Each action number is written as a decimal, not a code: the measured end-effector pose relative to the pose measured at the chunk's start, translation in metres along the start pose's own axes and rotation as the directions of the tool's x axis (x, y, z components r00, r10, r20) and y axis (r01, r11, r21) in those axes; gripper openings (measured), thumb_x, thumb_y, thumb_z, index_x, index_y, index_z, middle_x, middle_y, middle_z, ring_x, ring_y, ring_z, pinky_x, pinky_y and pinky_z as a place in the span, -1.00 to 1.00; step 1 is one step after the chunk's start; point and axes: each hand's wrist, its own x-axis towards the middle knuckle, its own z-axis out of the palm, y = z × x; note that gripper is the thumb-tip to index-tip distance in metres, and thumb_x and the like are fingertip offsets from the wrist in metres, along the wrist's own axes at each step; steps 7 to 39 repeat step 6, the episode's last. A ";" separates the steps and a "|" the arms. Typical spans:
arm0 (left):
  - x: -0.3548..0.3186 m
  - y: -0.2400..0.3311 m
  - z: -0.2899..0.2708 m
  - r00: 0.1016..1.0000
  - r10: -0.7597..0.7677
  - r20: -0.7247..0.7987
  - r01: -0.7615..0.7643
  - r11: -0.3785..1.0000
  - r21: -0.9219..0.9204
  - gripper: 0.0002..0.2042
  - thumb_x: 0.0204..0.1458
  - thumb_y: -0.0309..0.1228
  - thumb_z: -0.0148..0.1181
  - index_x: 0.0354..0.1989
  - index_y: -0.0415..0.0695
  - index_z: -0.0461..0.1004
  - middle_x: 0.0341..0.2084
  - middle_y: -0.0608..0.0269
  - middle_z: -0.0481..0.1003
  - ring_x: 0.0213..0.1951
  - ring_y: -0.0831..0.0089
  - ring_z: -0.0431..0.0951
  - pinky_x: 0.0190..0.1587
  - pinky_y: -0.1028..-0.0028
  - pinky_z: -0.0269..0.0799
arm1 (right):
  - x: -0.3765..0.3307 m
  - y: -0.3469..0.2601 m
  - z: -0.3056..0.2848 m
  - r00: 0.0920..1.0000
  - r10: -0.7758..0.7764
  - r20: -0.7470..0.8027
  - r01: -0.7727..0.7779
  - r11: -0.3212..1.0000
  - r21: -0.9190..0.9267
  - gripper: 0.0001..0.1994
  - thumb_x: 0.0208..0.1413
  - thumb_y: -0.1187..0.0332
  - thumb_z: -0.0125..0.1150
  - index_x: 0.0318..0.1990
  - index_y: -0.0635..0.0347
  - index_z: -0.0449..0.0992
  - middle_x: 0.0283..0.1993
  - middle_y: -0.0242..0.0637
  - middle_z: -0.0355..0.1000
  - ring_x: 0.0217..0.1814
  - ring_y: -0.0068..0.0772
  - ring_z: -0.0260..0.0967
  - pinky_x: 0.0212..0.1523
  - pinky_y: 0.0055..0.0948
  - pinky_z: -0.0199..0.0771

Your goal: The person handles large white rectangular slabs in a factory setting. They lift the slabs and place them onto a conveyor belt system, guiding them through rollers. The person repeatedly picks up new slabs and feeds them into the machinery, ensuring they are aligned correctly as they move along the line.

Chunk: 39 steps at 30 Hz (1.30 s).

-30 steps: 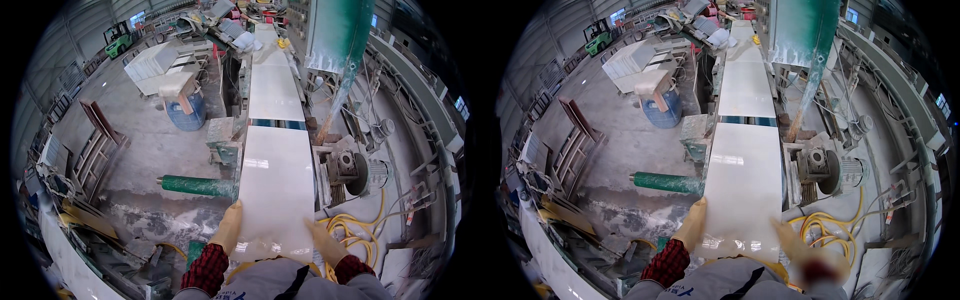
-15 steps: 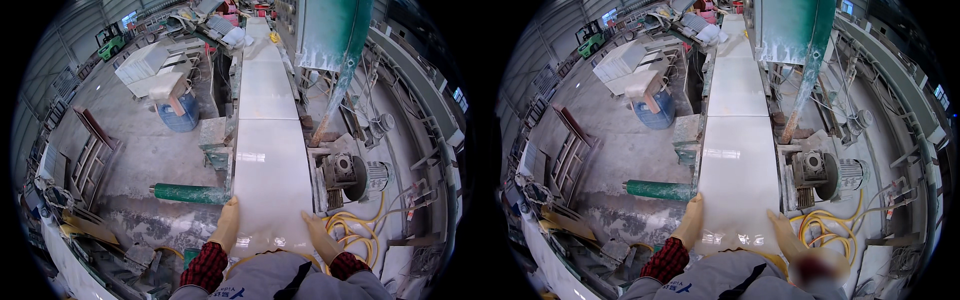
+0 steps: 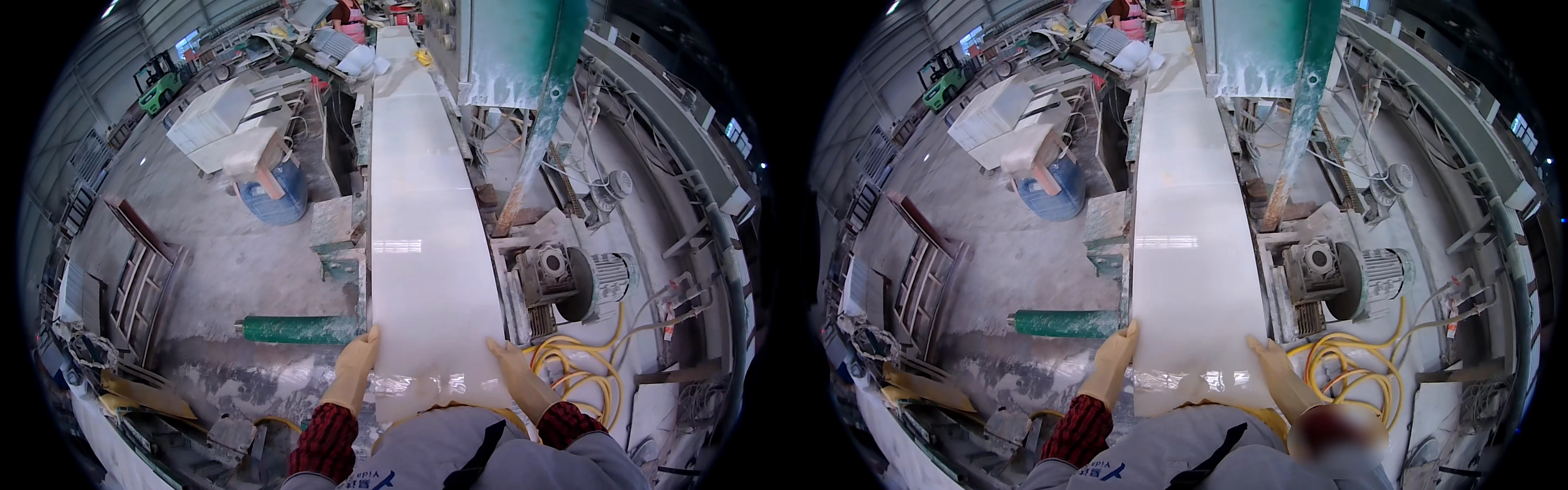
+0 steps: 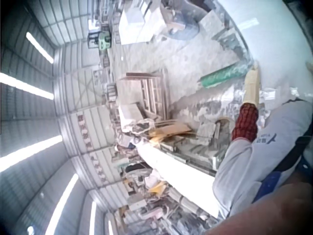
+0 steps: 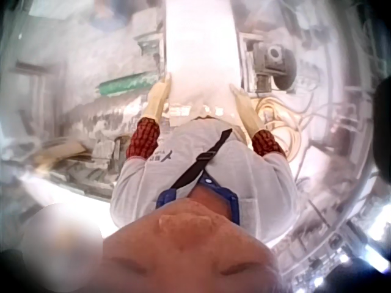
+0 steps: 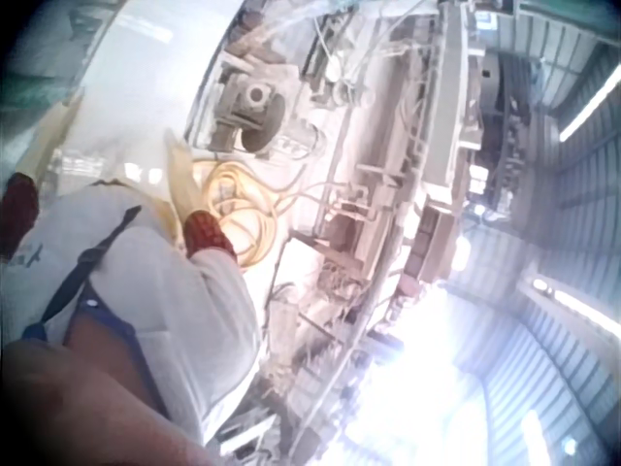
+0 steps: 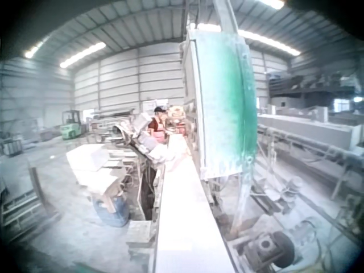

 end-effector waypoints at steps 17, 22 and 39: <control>0.008 -0.059 0.020 0.987 0.045 0.152 0.017 0.923 -0.385 -0.16 0.31 0.47 -0.22 0.25 0.01 0.67 0.00 0.05 0.75 0.09 0.13 0.73 0.41 0.21 0.43 | 0.028 0.022 -0.021 0.902 -0.363 0.235 0.429 0.819 -0.381 -0.22 0.37 -0.12 0.25 0.61 0.08 0.26 0.48 0.06 0.44 0.39 0.04 0.52 0.35 -0.13 0.51; 0.008 -0.059 0.020 0.987 0.045 0.152 0.017 0.923 -0.385 -0.16 0.31 0.47 -0.22 0.25 0.01 0.67 0.00 0.05 0.75 0.09 0.13 0.73 0.41 0.21 0.43 | 0.028 0.022 -0.021 0.902 -0.363 0.235 0.429 0.819 -0.381 -0.22 0.37 -0.12 0.25 0.61 0.08 0.26 0.48 0.06 0.44 0.39 0.04 0.52 0.35 -0.13 0.51; 0.008 -0.059 0.020 0.987 0.045 0.152 0.017 0.923 -0.385 -0.16 0.31 0.47 -0.22 0.25 0.01 0.67 0.00 0.05 0.75 0.09 0.13 0.73 0.41 0.21 0.43 | 0.028 0.022 -0.021 0.902 -0.363 0.235 0.429 0.819 -0.381 -0.22 0.37 -0.12 0.25 0.61 0.08 0.26 0.48 0.06 0.44 0.39 0.04 0.52 0.35 -0.13 0.51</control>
